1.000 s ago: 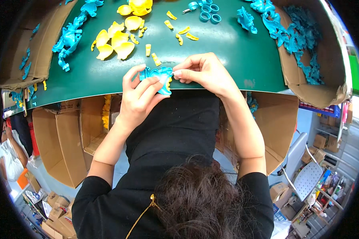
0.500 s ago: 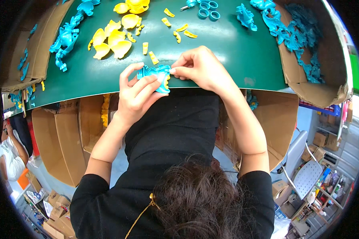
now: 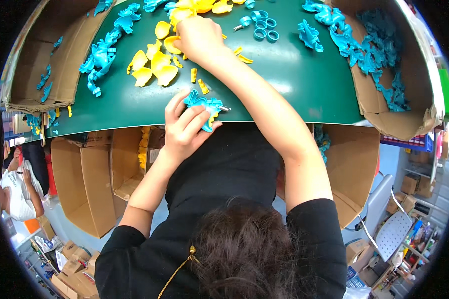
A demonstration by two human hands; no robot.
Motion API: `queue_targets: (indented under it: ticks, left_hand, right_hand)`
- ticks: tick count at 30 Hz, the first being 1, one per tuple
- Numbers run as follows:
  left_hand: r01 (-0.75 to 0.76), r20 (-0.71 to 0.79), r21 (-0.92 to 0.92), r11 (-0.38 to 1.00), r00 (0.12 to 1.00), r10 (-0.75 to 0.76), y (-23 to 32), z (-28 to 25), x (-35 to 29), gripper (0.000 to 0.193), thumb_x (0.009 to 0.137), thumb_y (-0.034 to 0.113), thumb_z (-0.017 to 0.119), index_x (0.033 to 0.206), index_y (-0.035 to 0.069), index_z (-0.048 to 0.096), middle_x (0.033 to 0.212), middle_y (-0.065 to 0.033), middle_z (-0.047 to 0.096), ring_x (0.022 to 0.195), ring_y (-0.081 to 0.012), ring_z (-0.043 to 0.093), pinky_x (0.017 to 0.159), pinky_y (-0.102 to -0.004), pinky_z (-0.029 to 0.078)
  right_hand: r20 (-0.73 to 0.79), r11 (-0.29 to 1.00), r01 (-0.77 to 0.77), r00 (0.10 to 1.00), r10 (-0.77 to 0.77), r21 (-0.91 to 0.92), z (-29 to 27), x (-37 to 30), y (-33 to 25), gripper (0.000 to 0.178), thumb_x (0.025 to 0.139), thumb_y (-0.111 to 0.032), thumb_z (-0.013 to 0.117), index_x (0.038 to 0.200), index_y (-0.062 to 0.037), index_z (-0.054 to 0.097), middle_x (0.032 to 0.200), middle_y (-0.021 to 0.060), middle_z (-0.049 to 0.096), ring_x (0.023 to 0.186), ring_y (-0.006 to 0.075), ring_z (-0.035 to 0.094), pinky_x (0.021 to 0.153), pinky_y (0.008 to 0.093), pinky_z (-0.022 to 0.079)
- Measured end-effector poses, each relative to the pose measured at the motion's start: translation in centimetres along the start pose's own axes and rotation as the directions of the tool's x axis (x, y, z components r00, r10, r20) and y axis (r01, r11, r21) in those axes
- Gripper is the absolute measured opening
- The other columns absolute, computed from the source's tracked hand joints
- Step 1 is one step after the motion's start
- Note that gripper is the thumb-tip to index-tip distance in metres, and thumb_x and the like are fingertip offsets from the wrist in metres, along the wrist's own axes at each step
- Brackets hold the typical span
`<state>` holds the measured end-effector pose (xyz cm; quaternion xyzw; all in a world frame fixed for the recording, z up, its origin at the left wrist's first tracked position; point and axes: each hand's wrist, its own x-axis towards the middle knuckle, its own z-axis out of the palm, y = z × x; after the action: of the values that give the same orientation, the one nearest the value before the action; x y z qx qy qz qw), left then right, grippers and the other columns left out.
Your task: Assembling small teal and yellow plastic toy components on a factory assembly line.
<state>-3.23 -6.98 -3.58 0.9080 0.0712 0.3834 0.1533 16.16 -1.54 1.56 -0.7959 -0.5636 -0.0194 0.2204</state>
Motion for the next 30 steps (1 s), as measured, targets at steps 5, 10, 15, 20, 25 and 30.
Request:
queue_targets:
  ticks: [5,10,15,20,25,30]
  left_hand:
    - [-0.005,0.008,0.117,0.993,1.0,0.004,-0.2,-0.3,-1.4,0.033,0.063,0.011,0.08,0.095,0.007,0.072,0.104,-0.0029,0.068,0.097,-0.0265,0.055,0.078,-0.0356,0.049]
    - [-0.065,-0.012,-0.001,0.998,0.998,0.065,-0.3,-0.1,0.7,0.024,0.067,0.004,0.071,0.091,0.003,0.067,0.091,-0.0044,0.063,0.074,-0.0196,0.056,0.064,-0.0322,0.05]
    - [-0.074,0.001,0.007,0.997,0.997,0.074,-0.2,0.4,0.5,0.025,0.067,0.004,0.071,0.092,0.002,0.067,0.092,-0.0063,0.064,0.077,-0.0206,0.058,0.065,-0.0328,0.052]
    - [-0.079,-0.001,-0.004,0.997,0.997,0.079,-0.1,0.5,0.6,0.025,0.068,0.005,0.071,0.093,0.002,0.068,0.094,-0.008,0.065,0.077,-0.0211,0.058,0.065,-0.0329,0.052]
    - [-0.073,-0.008,-0.022,0.997,0.997,0.073,-0.2,0.3,0.4,0.024,0.068,0.004,0.072,0.092,0.001,0.067,0.095,-0.0085,0.065,0.077,-0.0216,0.058,0.064,-0.0328,0.052]
    - [-0.092,-0.018,-0.014,0.996,0.996,0.092,-0.3,0.3,0.3,0.023,0.069,0.002,0.072,0.091,0.0,0.067,0.094,-0.0086,0.065,0.076,-0.0217,0.058,0.065,-0.0328,0.053]
  right_hand:
    - [0.141,0.896,-0.046,0.99,-0.018,0.441,-4.6,-3.7,1.8,0.022,0.09,-0.008,0.061,0.113,-0.0055,0.063,0.096,0.0069,0.069,0.089,0.0151,0.065,0.079,0.0293,0.052]
    - [0.261,0.572,-0.243,0.964,0.051,0.783,-6.5,-10.9,3.4,0.007,0.091,0.001,0.062,0.098,-0.0006,0.06,0.101,0.0069,0.067,0.093,0.0116,0.065,0.085,0.0269,0.053]
    - [0.166,0.381,-0.312,0.915,0.369,0.87,-4.8,-14.7,-0.1,0.019,0.086,0.004,0.069,0.104,0.0027,0.064,0.096,0.0072,0.066,0.087,0.0142,0.069,0.076,0.0255,0.056]
    - [-0.151,0.817,-0.12,0.958,0.245,0.565,-2.9,-15.6,-0.3,0.013,0.079,0.003,0.073,0.093,0.0022,0.072,0.085,0.0095,0.073,0.079,0.014,0.07,0.074,0.0257,0.055]
    - [-0.283,0.897,-0.043,0.941,0.185,0.441,-2.0,-15.8,-0.7,0.012,0.076,-0.001,0.077,0.087,0.0002,0.071,0.079,0.0101,0.072,0.068,0.0179,0.07,0.062,0.028,0.054]
    - [-0.227,0.97,-0.098,0.962,0.15,0.224,-3.6,-15.4,-0.9,0.012,0.075,-0.007,0.078,0.078,-0.0034,0.067,0.075,0.0084,0.07,0.063,0.0229,0.067,0.056,0.0316,0.05]
